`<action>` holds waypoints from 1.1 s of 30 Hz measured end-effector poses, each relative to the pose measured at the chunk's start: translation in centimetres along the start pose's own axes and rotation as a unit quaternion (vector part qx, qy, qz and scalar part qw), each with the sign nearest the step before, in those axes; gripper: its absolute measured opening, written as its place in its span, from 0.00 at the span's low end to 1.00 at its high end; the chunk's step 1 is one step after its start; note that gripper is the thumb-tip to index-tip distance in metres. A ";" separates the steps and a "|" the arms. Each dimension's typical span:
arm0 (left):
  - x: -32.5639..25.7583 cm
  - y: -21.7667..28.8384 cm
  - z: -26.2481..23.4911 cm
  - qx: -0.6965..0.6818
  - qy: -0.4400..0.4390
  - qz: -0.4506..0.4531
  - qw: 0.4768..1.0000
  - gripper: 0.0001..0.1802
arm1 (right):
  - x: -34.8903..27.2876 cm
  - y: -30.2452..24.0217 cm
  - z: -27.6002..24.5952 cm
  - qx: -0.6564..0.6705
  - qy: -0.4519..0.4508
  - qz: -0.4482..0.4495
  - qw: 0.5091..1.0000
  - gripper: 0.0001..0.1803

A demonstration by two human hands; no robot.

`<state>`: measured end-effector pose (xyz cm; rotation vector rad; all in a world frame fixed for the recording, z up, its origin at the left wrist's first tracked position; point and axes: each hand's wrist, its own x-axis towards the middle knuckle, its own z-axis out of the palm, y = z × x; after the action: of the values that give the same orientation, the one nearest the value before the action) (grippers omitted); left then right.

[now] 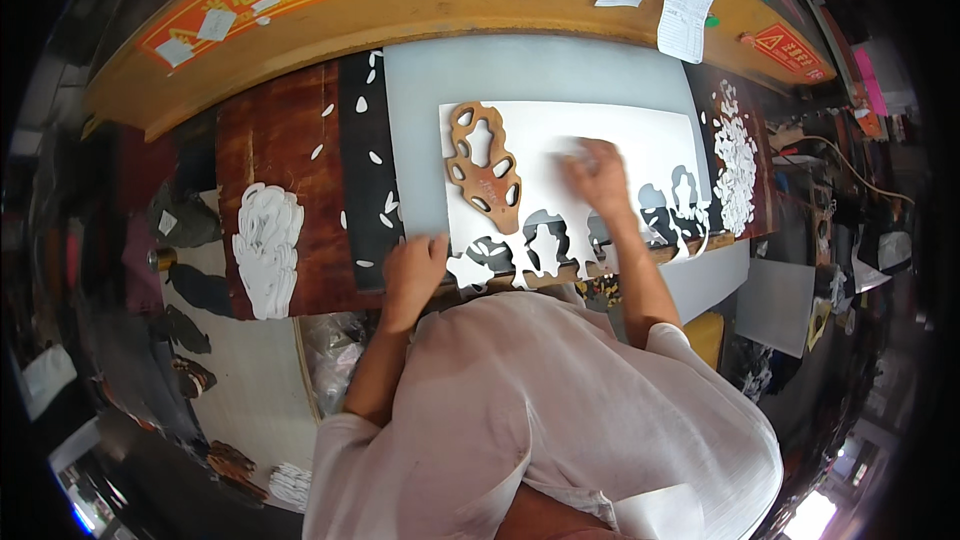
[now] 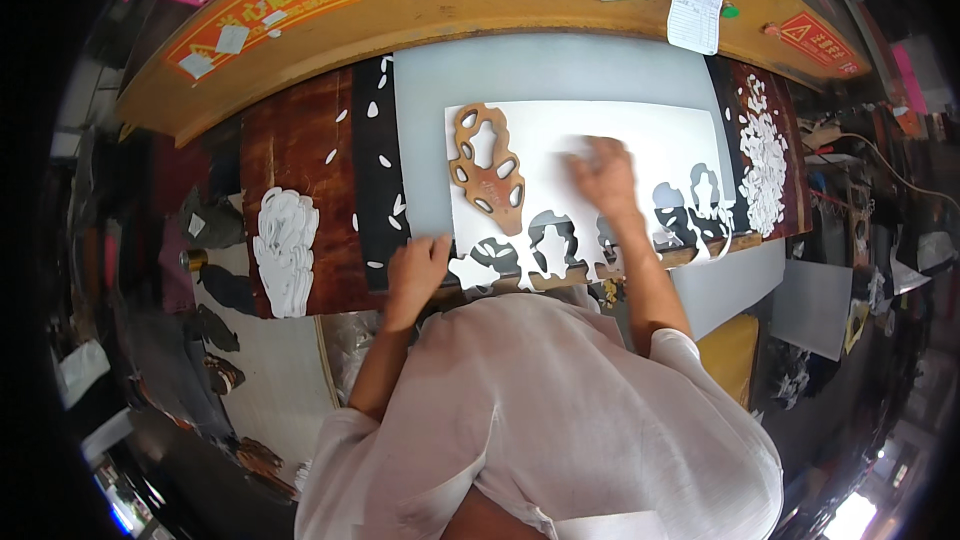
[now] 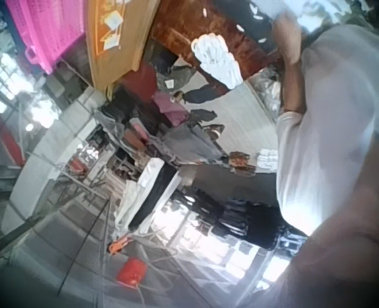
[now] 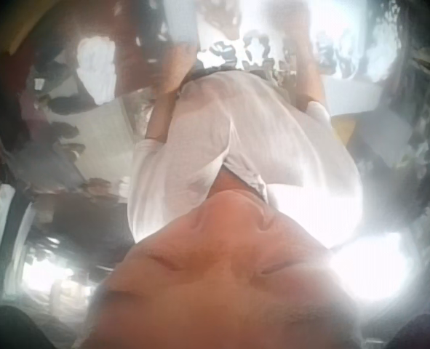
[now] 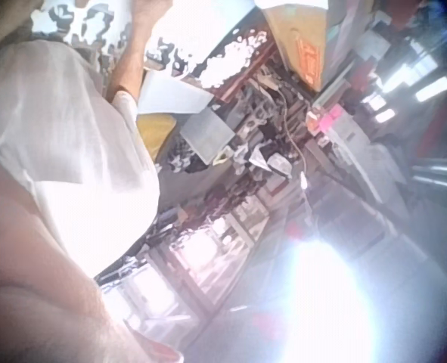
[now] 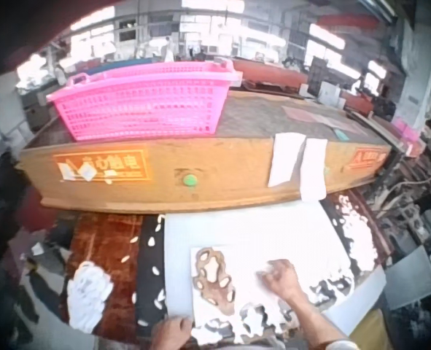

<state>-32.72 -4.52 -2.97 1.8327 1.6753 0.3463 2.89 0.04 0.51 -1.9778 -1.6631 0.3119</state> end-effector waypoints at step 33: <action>3.0 3.1 -0.6 0.026 -0.079 -0.025 0.996 0.27 | 5.0 30.8 -10.9 0.196 0.215 0.255 0.922 0.20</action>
<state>-30.08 -1.44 -1.29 1.8025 1.6318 0.1337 35.29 -0.93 -6.03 -1.9531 -0.7316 0.3331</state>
